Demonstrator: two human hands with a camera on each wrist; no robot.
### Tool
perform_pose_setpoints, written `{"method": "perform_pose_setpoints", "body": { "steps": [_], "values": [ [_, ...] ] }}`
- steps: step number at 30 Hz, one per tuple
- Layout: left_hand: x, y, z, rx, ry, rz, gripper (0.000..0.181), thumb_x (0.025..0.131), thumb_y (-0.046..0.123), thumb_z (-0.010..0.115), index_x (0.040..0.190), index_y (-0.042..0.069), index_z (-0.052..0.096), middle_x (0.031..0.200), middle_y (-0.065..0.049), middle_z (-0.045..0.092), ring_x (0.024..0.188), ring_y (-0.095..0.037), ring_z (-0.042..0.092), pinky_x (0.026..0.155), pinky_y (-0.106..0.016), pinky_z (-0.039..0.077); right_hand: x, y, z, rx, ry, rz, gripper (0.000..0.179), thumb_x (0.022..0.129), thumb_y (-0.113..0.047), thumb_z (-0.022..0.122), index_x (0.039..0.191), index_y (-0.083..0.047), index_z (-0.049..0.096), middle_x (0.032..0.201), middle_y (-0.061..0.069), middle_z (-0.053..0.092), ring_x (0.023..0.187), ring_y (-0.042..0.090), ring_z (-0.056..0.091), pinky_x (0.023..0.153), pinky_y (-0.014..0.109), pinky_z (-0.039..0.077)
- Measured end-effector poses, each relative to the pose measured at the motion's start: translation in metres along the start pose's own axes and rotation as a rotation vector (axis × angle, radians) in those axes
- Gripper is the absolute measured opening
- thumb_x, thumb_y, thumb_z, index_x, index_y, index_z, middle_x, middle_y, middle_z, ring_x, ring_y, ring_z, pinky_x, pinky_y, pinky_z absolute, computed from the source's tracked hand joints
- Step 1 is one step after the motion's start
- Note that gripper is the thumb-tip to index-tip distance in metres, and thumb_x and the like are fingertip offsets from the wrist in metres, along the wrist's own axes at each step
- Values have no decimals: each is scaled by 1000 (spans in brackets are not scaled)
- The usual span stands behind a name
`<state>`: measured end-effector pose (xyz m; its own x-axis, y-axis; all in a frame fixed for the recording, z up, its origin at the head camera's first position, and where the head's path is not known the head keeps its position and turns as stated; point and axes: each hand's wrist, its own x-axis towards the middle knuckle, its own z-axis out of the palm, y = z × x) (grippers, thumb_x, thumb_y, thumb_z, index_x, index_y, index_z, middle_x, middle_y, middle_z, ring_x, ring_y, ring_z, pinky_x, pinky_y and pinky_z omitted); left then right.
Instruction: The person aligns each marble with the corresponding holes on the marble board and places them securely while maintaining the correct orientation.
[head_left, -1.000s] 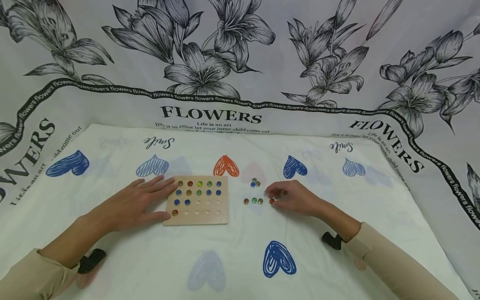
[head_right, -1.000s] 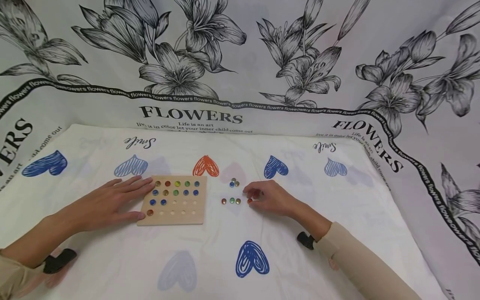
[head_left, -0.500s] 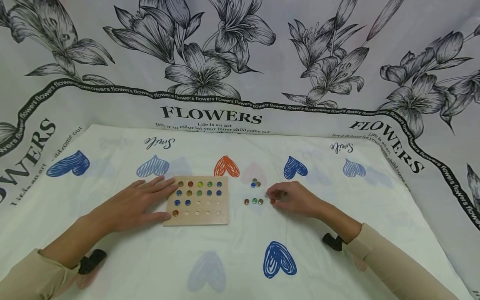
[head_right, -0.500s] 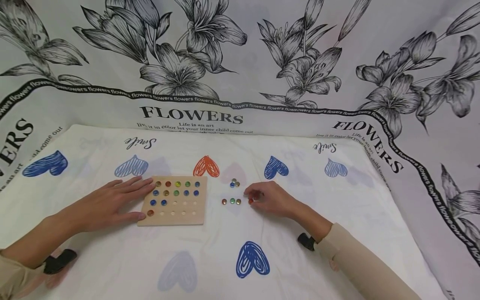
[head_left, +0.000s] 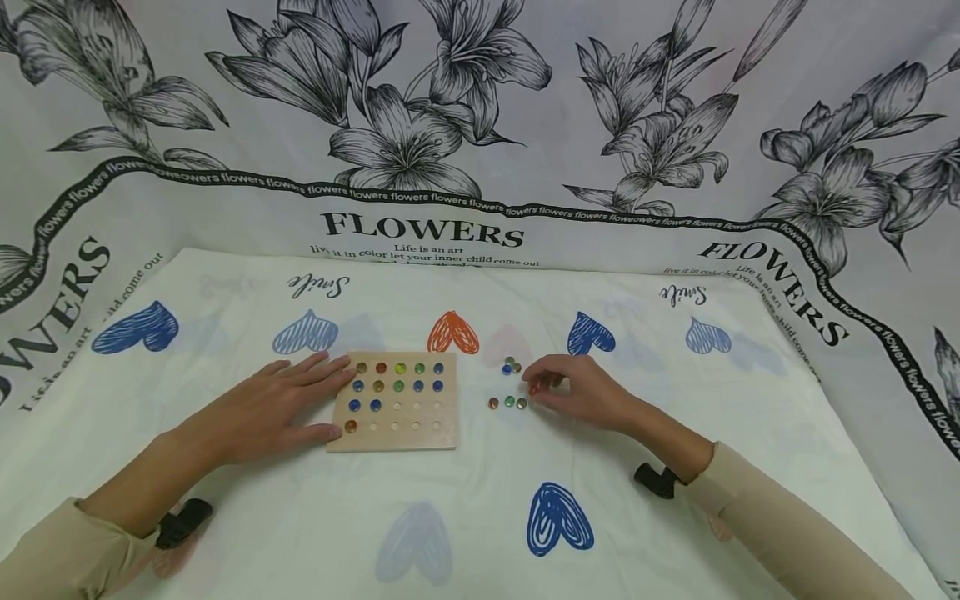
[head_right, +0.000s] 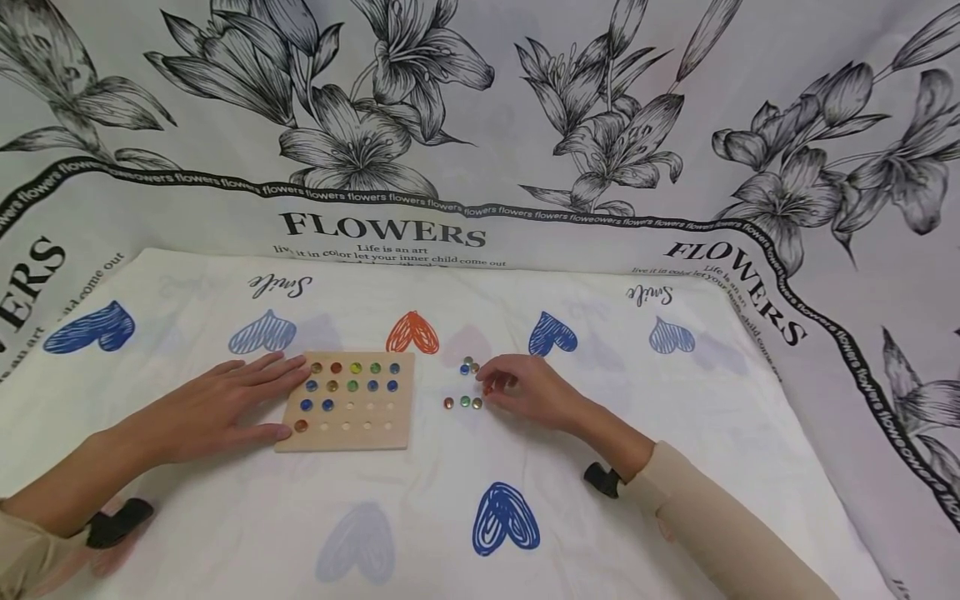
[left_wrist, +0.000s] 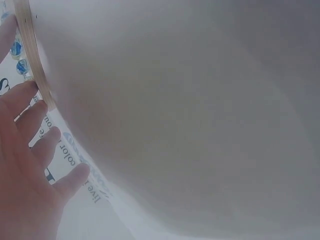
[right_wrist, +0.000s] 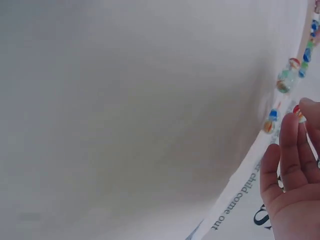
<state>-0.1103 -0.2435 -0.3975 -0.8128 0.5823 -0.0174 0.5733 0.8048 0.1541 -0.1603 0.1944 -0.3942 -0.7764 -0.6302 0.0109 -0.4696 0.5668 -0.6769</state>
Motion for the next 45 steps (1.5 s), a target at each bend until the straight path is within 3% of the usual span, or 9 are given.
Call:
{"method": "perform_pose_setpoints", "body": {
  "steps": [16,29,38,45],
  "values": [
    [1,-2,2,-4,-14,-7,80,92,69,51,153,18,42,159,-5,37,145,-37,33,108,-65,33,24,-21,20,29,-40,-72,25,89,-6,74,114,-8,71,100,-3,72,90,8,61,85,27,55],
    [2,-2,3,-14,-18,-13,80,91,69,52,153,18,42,159,-4,37,145,-36,32,108,-64,33,41,-38,36,23,-68,-156,24,89,-5,74,113,-7,71,100,-1,72,86,7,60,78,25,55],
    [0,-2,4,-21,-15,-15,80,92,69,51,153,19,41,159,-4,36,145,-37,33,108,-66,33,51,-50,50,2,-91,-160,21,90,-7,73,111,-10,72,100,-4,72,85,6,60,75,22,53],
    [0,-2,4,-24,-9,-12,79,92,68,52,153,18,42,159,-4,36,145,-37,33,108,-64,34,55,-59,58,6,-80,-181,23,88,-10,76,111,-10,72,101,-4,70,90,8,60,81,20,53]
  ]
}}
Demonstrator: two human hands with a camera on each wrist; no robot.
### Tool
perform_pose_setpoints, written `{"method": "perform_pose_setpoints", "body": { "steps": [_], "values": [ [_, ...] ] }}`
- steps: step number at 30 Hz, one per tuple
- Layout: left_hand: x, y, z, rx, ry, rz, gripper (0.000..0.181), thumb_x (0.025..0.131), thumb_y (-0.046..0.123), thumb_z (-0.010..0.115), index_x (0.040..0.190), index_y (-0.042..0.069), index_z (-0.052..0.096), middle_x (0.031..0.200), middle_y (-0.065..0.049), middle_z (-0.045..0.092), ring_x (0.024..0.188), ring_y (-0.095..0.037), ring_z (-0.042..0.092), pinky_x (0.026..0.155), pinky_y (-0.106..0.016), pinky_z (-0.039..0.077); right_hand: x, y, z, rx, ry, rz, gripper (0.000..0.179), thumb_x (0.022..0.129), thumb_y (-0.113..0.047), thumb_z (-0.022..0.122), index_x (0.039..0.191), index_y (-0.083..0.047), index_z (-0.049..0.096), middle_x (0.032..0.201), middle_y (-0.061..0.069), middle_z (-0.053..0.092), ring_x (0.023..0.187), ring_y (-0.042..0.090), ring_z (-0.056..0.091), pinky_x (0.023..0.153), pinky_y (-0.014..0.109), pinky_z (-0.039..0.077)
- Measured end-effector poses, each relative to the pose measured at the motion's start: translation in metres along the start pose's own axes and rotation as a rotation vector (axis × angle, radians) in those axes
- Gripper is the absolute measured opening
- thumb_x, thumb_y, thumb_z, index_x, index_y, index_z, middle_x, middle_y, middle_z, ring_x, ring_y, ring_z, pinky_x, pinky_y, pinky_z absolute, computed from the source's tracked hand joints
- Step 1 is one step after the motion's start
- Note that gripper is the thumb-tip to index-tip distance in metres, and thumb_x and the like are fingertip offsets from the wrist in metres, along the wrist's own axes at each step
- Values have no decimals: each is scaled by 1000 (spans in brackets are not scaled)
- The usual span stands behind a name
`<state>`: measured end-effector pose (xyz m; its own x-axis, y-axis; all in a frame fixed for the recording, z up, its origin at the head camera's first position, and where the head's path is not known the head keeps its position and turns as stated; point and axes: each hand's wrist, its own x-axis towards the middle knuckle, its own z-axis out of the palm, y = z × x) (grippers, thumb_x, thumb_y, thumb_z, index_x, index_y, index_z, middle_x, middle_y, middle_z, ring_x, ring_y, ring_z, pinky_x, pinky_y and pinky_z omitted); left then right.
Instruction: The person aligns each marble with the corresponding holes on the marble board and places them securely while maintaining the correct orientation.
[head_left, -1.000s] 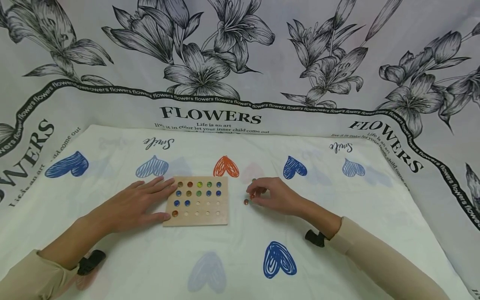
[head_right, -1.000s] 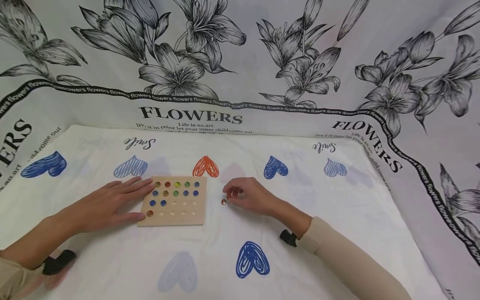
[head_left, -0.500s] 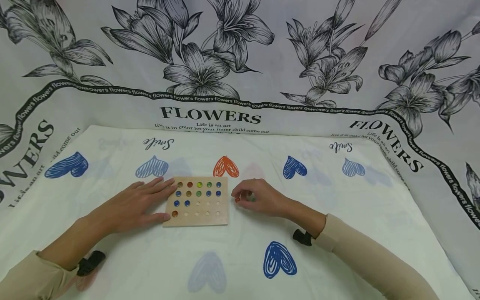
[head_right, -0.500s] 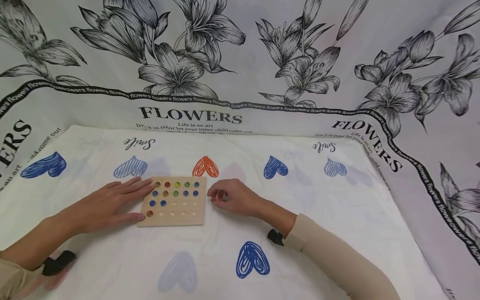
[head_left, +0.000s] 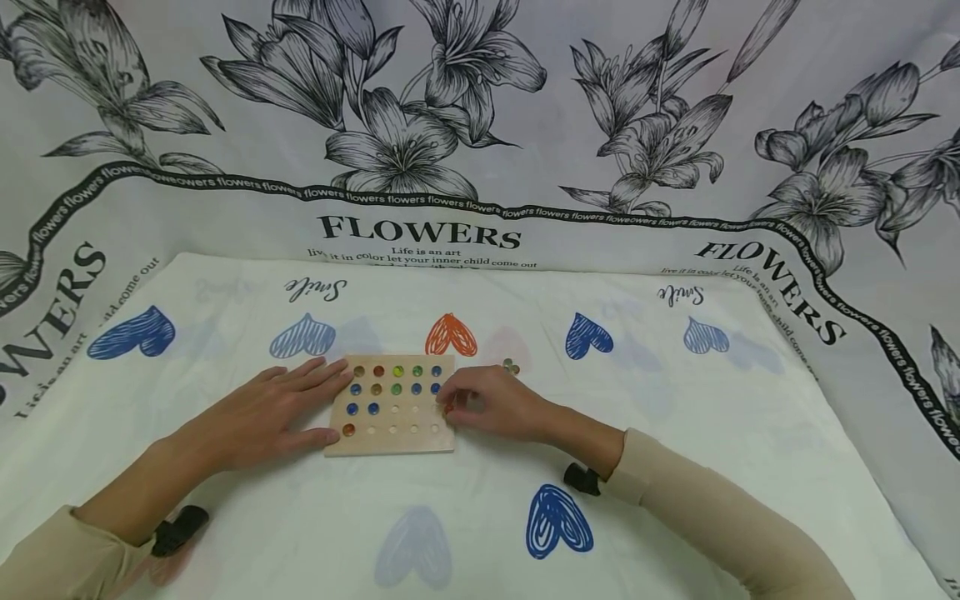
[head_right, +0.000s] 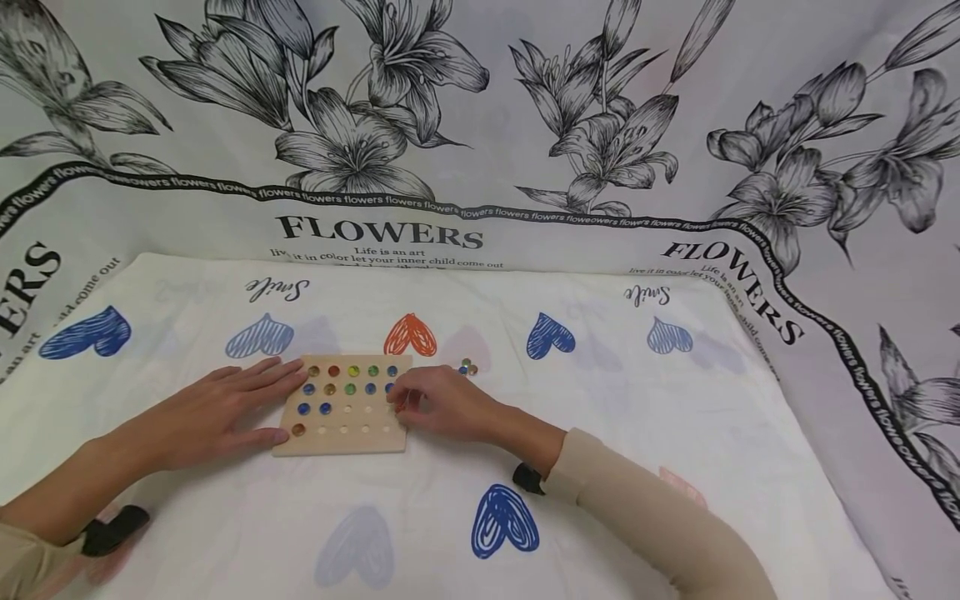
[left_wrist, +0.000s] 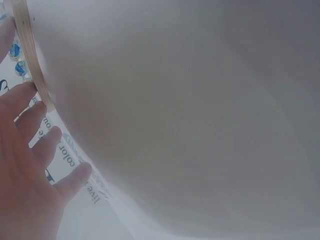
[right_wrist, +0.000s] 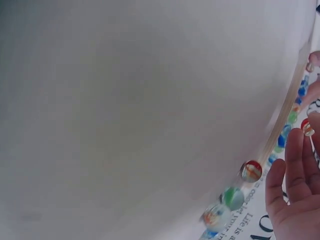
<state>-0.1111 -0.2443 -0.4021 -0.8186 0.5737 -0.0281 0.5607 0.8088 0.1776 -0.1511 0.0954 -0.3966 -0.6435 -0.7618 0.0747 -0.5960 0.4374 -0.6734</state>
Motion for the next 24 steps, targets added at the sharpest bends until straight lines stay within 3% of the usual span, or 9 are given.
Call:
{"method": "perform_pose_setpoints", "body": {
  "steps": [24],
  "values": [
    [-1,0,-3,-15,1,3,78,93,66,53,153,19,41,159,-3,36,145,-36,33,108,-63,34,33,-24,20,-50,-84,-104,19,93,-13,71,112,-12,71,105,-5,70,92,4,56,86,13,46]
  ]
}}
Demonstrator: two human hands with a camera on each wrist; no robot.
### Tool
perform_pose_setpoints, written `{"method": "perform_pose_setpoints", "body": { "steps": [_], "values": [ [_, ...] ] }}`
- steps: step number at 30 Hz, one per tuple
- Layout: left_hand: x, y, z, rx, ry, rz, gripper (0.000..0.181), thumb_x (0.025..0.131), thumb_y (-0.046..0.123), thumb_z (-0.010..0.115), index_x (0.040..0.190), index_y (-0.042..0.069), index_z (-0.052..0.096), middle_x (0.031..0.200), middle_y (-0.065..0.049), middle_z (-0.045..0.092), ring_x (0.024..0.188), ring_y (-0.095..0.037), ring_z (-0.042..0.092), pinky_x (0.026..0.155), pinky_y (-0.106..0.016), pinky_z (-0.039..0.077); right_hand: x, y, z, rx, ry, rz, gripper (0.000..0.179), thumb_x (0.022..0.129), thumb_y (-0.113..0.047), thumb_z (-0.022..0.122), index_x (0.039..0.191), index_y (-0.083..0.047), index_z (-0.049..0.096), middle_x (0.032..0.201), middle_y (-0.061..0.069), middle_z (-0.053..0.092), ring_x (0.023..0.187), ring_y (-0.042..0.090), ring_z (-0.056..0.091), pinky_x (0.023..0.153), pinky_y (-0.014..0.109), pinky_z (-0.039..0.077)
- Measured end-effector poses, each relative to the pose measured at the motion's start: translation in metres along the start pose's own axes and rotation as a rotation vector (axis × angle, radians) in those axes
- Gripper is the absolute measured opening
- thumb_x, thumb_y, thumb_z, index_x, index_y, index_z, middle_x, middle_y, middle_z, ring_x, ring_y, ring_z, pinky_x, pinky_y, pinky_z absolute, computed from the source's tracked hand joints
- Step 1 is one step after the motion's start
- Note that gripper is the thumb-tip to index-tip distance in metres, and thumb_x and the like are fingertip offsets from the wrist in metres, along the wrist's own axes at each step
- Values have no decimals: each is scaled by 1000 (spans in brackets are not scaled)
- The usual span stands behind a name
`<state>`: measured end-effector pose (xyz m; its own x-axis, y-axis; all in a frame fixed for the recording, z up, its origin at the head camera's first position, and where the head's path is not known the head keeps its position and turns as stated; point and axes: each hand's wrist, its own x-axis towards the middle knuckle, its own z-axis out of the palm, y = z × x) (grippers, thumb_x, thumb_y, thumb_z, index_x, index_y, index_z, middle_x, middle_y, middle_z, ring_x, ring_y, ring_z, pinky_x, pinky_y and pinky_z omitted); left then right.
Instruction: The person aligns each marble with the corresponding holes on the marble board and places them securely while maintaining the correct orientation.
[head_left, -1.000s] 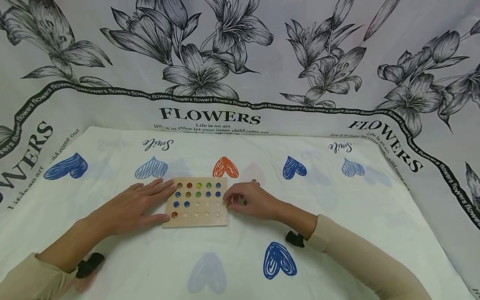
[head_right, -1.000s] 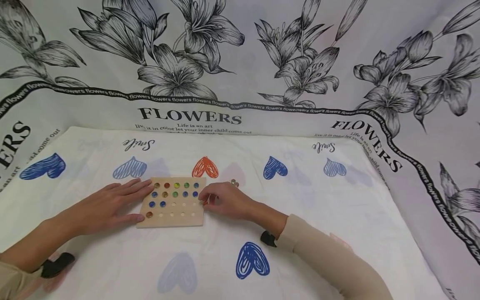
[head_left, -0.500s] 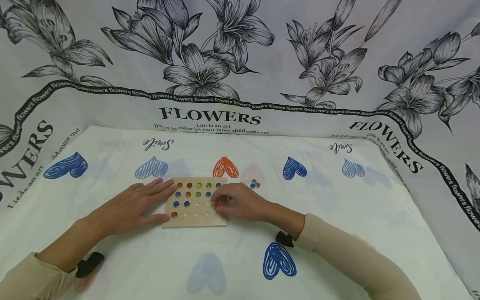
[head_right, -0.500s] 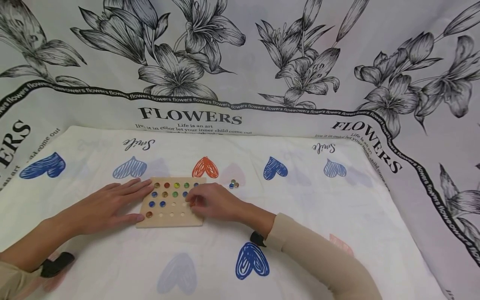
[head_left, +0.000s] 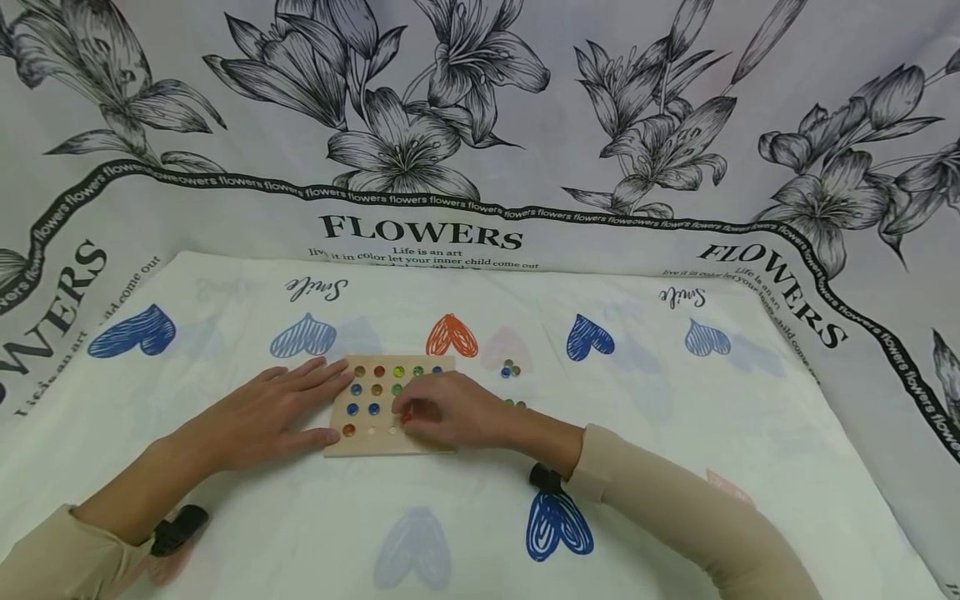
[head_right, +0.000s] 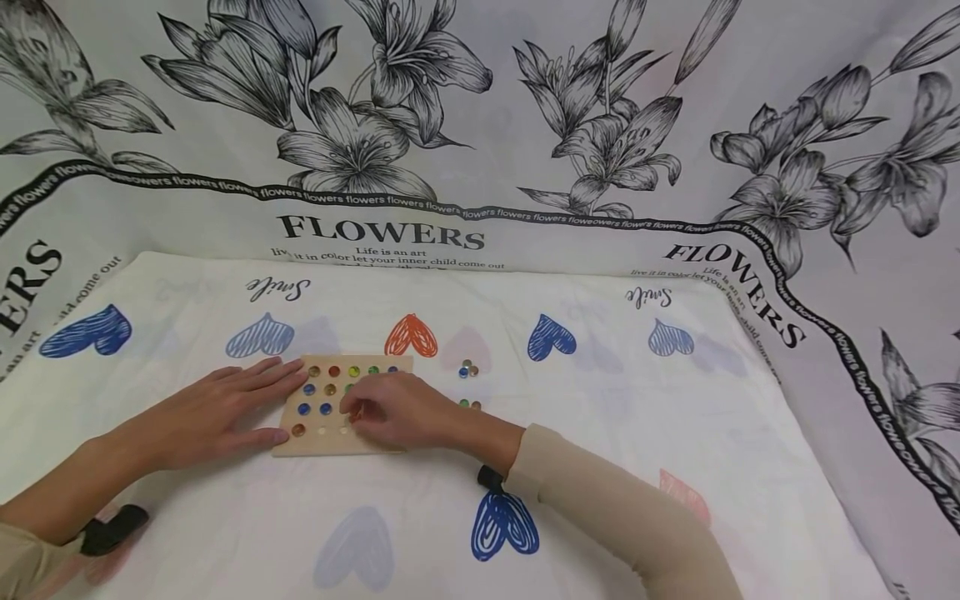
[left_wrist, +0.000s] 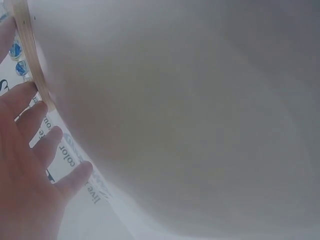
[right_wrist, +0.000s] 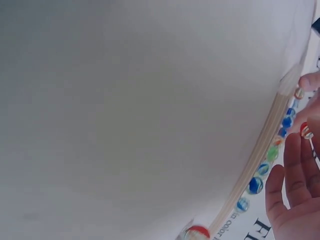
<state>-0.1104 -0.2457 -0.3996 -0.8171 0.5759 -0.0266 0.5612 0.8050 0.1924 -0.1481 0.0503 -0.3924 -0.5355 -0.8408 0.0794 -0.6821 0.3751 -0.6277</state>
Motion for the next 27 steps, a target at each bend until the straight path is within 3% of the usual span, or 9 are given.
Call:
{"method": "perform_pose_setpoints", "body": {
  "steps": [10,27],
  "values": [
    [0,0,1,-27,-27,-27,79,92,68,52,154,21,40,160,-2,35,146,-36,30,111,-65,27,16,-8,9,-43,-14,-31,18,94,-14,69,111,-13,73,106,-7,72,92,1,58,85,10,44],
    [-1,-1,2,-32,8,3,78,92,65,55,153,18,42,159,-3,36,145,-36,34,110,-65,29,30,-17,16,-112,-25,-14,16,94,-14,68,109,-15,73,102,-11,71,88,-4,57,80,7,42]
  ]
}}
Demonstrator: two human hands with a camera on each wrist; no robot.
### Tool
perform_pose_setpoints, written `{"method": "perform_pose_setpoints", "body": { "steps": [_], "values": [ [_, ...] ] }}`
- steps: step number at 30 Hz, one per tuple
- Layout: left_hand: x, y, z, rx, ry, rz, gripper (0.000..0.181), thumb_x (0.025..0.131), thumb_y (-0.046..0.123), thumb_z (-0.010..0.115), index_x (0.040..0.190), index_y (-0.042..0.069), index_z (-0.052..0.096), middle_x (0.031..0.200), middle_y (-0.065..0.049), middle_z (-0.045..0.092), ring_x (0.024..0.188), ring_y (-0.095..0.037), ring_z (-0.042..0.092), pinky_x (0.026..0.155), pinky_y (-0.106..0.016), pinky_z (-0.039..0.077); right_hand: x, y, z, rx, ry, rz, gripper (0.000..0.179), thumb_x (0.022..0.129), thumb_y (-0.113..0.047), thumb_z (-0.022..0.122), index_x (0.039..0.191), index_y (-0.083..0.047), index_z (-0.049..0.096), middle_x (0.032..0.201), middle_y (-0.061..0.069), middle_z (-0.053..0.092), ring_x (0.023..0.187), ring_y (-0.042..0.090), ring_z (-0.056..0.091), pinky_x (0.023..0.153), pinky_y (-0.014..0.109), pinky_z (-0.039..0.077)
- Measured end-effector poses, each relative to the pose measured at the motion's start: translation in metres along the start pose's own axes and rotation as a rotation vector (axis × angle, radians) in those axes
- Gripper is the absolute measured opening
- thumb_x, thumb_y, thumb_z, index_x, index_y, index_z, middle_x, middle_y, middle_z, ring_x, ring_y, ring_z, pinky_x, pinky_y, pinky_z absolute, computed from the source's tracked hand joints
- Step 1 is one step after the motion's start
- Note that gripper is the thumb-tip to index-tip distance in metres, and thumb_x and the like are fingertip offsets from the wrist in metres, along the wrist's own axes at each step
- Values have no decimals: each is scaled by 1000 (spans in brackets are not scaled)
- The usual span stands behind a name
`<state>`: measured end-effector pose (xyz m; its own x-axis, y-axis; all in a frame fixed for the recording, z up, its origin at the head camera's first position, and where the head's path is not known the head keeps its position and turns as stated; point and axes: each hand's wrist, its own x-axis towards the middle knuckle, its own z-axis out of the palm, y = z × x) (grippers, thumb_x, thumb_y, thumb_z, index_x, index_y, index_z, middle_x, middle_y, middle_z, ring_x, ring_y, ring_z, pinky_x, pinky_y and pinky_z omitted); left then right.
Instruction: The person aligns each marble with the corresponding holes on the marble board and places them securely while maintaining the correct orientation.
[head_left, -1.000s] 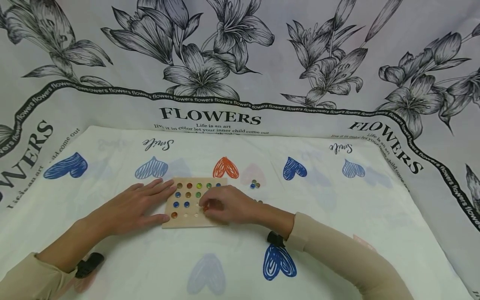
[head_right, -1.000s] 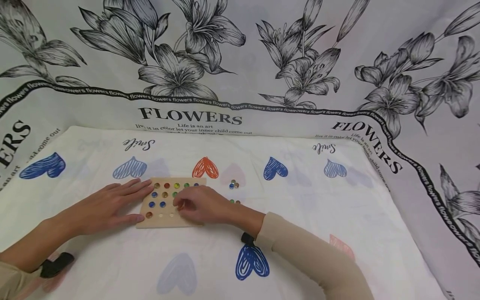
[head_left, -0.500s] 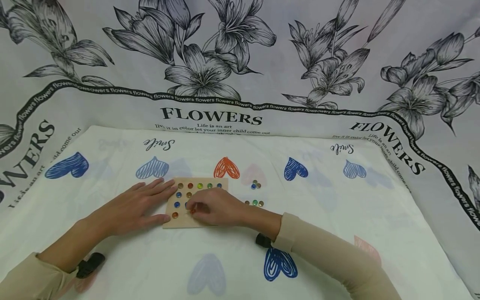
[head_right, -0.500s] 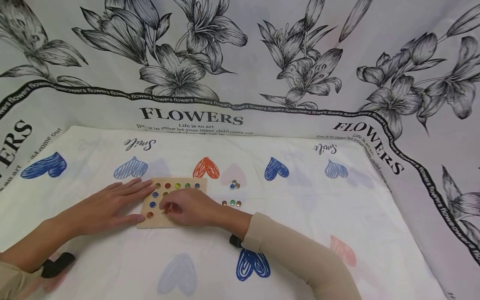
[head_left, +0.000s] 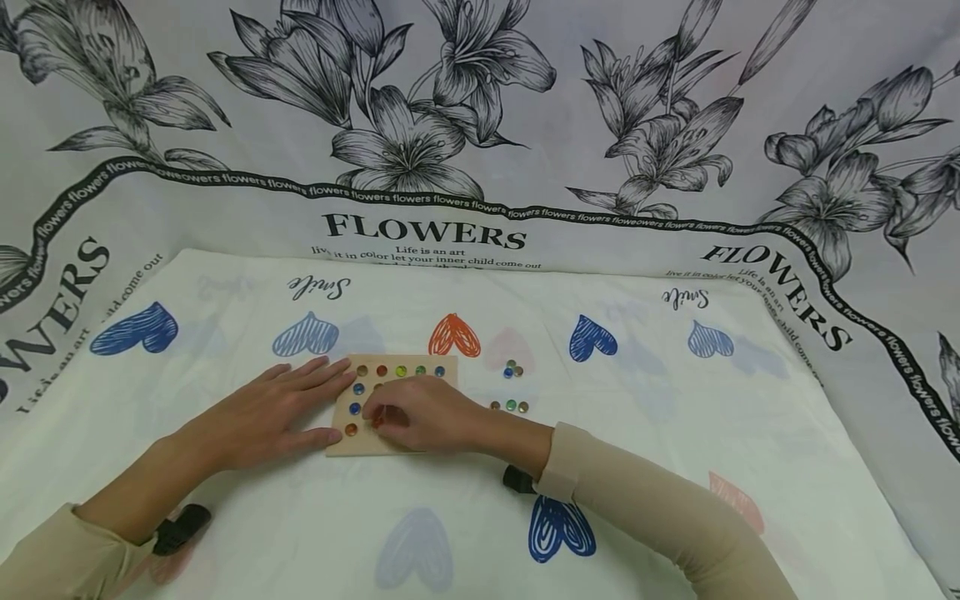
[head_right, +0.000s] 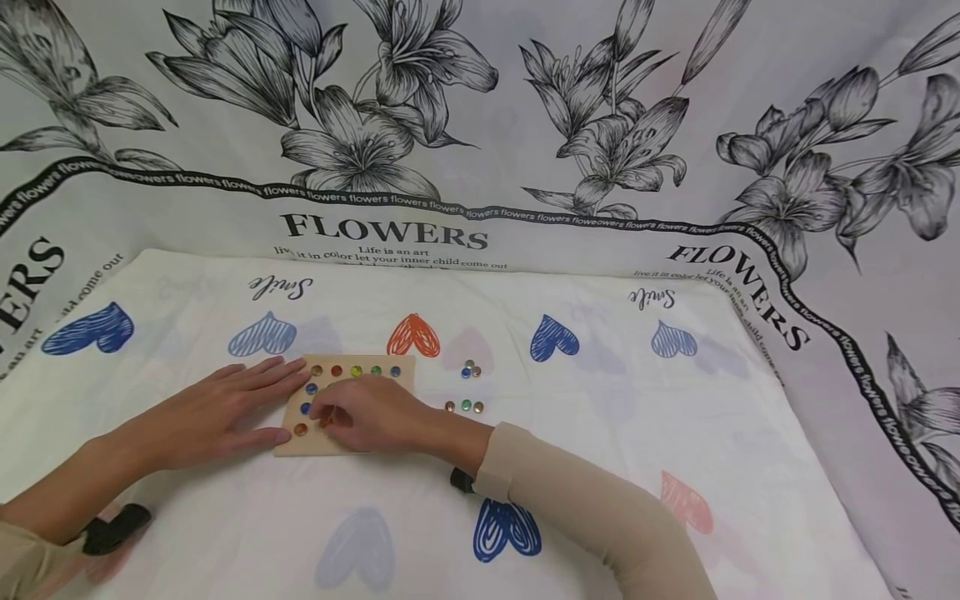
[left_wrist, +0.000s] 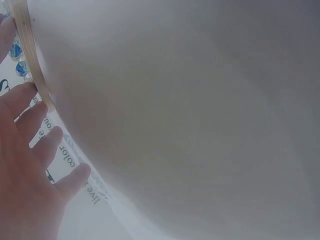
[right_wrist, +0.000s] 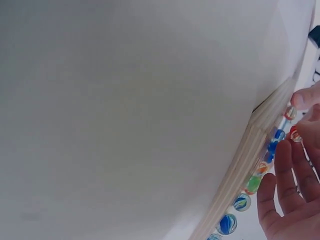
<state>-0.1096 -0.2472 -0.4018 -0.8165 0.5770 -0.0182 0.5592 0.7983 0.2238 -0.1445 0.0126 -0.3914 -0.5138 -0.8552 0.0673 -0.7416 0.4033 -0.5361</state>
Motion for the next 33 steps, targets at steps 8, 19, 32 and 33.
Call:
{"method": "perform_pose_setpoints", "body": {
  "steps": [8,19,32,33],
  "values": [
    [1,1,0,6,-15,-10,78,92,66,54,153,19,41,160,-3,35,145,-36,33,111,-64,29,5,-1,1,-8,-23,-12,15,94,-12,68,107,-15,73,99,-10,71,85,-3,57,79,7,42],
    [1,-1,1,8,-2,-1,78,93,65,54,154,18,41,160,-3,35,145,-35,33,110,-63,30,7,-3,2,-2,-63,13,16,94,-15,68,110,-16,72,97,-11,69,82,-2,55,75,8,42],
    [2,0,1,15,-18,-16,79,92,68,51,154,19,40,160,-3,34,146,-36,31,109,-65,31,-41,14,-33,172,42,131,22,91,-8,67,113,-11,72,107,-4,71,90,5,59,82,20,52],
    [2,0,1,18,-16,-14,79,93,68,51,154,19,40,160,-3,34,145,-37,31,109,-65,31,-48,18,-37,176,61,136,23,91,-7,68,113,-11,72,108,-2,72,91,6,60,83,24,53]
  ]
}}
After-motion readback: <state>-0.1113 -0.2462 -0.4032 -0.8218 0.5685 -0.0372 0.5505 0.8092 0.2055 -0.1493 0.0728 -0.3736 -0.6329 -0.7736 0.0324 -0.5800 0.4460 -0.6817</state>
